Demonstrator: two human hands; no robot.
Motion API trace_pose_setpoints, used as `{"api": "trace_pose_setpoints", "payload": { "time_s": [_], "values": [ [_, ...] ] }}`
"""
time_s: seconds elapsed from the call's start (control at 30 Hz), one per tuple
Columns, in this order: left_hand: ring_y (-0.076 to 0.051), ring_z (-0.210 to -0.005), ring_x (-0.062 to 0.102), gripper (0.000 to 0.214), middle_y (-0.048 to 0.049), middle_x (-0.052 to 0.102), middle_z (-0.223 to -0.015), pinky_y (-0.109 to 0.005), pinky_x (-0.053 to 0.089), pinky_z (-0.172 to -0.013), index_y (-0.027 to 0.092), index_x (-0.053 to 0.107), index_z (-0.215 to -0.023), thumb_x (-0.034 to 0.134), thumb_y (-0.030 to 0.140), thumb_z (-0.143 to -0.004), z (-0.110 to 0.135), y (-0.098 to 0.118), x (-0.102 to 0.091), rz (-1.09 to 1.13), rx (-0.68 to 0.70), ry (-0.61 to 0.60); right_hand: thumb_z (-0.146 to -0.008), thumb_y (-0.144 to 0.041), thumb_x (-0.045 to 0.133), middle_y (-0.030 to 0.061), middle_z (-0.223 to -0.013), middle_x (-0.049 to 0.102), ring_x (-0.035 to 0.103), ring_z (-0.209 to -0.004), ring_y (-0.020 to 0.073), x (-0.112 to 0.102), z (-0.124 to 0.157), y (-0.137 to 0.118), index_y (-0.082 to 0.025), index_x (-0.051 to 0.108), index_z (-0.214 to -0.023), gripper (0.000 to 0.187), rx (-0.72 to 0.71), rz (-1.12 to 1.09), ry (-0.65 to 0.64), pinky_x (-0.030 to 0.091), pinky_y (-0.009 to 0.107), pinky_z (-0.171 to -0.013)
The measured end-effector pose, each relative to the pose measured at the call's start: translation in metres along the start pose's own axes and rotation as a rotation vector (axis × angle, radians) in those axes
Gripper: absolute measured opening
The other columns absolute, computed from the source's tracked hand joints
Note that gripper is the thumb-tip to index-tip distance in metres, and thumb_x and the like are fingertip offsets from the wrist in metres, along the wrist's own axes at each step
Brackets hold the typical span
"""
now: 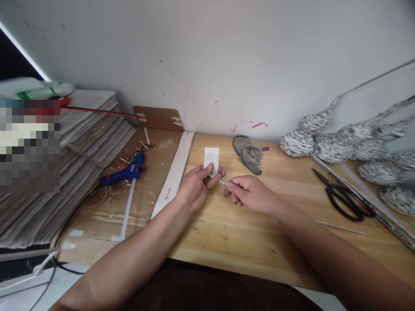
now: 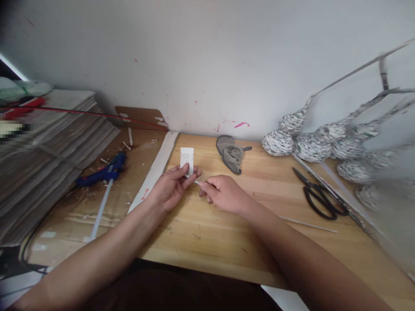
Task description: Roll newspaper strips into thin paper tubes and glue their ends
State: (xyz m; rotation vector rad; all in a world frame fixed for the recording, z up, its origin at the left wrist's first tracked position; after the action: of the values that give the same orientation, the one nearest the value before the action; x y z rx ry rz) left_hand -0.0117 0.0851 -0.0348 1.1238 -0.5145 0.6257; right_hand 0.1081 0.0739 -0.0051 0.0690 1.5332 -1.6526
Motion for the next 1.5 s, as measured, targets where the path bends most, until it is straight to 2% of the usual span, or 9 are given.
{"api": "trace_pose_setpoints", "payload": {
  "time_s": [0.23, 0.4, 0.53, 0.7, 0.87, 1.03, 1.2, 1.37, 1.5],
  "values": [
    [-0.019, -0.085, 0.073, 0.005, -0.0119, 0.073, -0.086, -0.027, 0.058, -0.086, 0.008, 0.066, -0.083, 0.063, 0.011, -0.086, 0.000, 0.001, -0.002, 0.001, 0.018, 0.012, -0.092, -0.039, 0.053, 0.0004, -0.065, 0.060, 0.050, -0.059, 0.0122, -0.020, 0.009, -0.026, -0.019, 0.062, -0.078, 0.026, -0.190, 0.301, 0.236, 0.034, 0.026, -0.059],
    [-0.019, -0.087, 0.073, 0.002, -0.0113, 0.073, -0.087, -0.027, 0.058, -0.086, 0.009, 0.066, -0.084, 0.065, 0.011, -0.084, 0.001, -0.001, 0.001, 0.010, 0.008, -0.001, -0.098, -0.041, 0.039, 0.0021, -0.064, 0.064, 0.054, -0.054, 0.0119, -0.008, 0.005, -0.011, -0.017, 0.065, -0.082, 0.039, -0.050, 0.132, 0.078, 0.037, 0.026, -0.056],
    [-0.019, -0.086, 0.073, 0.003, -0.0106, 0.072, -0.086, -0.027, 0.058, -0.086, 0.009, 0.065, -0.084, 0.063, 0.011, -0.085, 0.001, 0.001, 0.000, 0.015, 0.025, 0.016, -0.094, -0.040, 0.048, 0.0043, -0.073, 0.066, 0.057, -0.065, 0.0154, -0.020, 0.008, -0.028, -0.018, 0.064, -0.083, 0.030, -0.184, 0.359, 0.247, 0.037, 0.028, -0.063],
    [-0.017, -0.085, 0.072, 0.004, -0.0103, 0.072, -0.087, -0.022, 0.059, -0.079, 0.009, 0.064, -0.084, 0.062, 0.011, -0.086, 0.002, 0.002, 0.001, 0.008, 0.017, 0.013, -0.100, -0.046, 0.028, 0.0023, -0.060, 0.061, 0.056, -0.052, 0.0136, 0.008, 0.004, -0.002, -0.017, 0.064, -0.085, 0.048, 0.061, 0.010, -0.071, 0.040, 0.027, -0.056],
    [-0.018, -0.084, 0.073, 0.006, -0.0100, 0.072, -0.085, -0.021, 0.059, -0.077, 0.009, 0.063, -0.082, 0.062, 0.011, -0.087, 0.000, 0.005, 0.003, 0.055, 0.040, 0.004, -0.093, -0.043, 0.050, 0.0041, -0.070, 0.065, 0.057, -0.062, 0.0150, -0.019, 0.010, -0.027, -0.018, 0.063, -0.080, 0.031, -0.133, 0.346, 0.240, 0.037, 0.027, -0.060],
    [-0.019, -0.085, 0.073, 0.006, -0.0101, 0.072, -0.084, -0.019, 0.059, -0.072, 0.009, 0.063, -0.081, 0.062, 0.011, -0.086, 0.001, 0.005, 0.004, 0.064, 0.031, 0.005, -0.099, -0.049, 0.030, 0.0021, -0.058, 0.062, 0.053, -0.049, 0.0130, -0.001, 0.006, -0.007, -0.017, 0.067, -0.089, 0.050, 0.019, 0.044, 0.017, 0.038, 0.026, -0.052],
    [-0.018, -0.084, 0.073, 0.008, -0.0099, 0.072, -0.083, -0.020, 0.059, -0.076, 0.009, 0.064, -0.079, 0.062, 0.011, -0.087, 0.000, 0.008, 0.002, 0.070, 0.058, 0.017, -0.094, -0.042, 0.048, 0.0060, -0.079, 0.069, 0.059, -0.068, 0.0180, -0.028, 0.015, -0.036, -0.020, 0.067, -0.093, 0.029, -0.190, 0.542, 0.319, 0.035, 0.028, -0.060],
    [-0.018, -0.083, 0.073, 0.005, -0.0090, 0.072, -0.081, -0.020, 0.060, -0.074, 0.009, 0.065, -0.082, 0.066, 0.012, -0.085, -0.001, 0.006, 0.004, 0.068, 0.052, -0.008, -0.100, -0.047, 0.032, 0.0038, -0.063, 0.065, 0.057, -0.057, 0.0150, -0.022, 0.012, -0.021, -0.019, 0.069, -0.083, 0.049, -0.067, 0.398, 0.149, 0.035, 0.027, -0.057],
    [-0.018, -0.081, 0.073, 0.006, -0.0083, 0.071, -0.079, -0.019, 0.060, -0.073, 0.009, 0.065, -0.080, 0.064, 0.011, -0.086, -0.003, 0.008, 0.002, 0.072, 0.075, 0.010, -0.093, -0.046, 0.050, 0.0083, -0.082, 0.070, 0.061, -0.070, 0.0196, -0.033, 0.019, -0.034, -0.018, 0.066, -0.092, 0.033, -0.132, 0.613, 0.329, 0.034, 0.029, -0.059]
  ]
}}
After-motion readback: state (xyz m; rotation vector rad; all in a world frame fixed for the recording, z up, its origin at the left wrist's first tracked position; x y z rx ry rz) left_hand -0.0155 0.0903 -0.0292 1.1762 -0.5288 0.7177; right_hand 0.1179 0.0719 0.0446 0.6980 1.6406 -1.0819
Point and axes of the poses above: each hand's wrist, its own z-axis away from the middle knuckle, its own x-axis out of the palm, y = z × x, the point moved 10 cm from there along -z, towards the middle knuckle
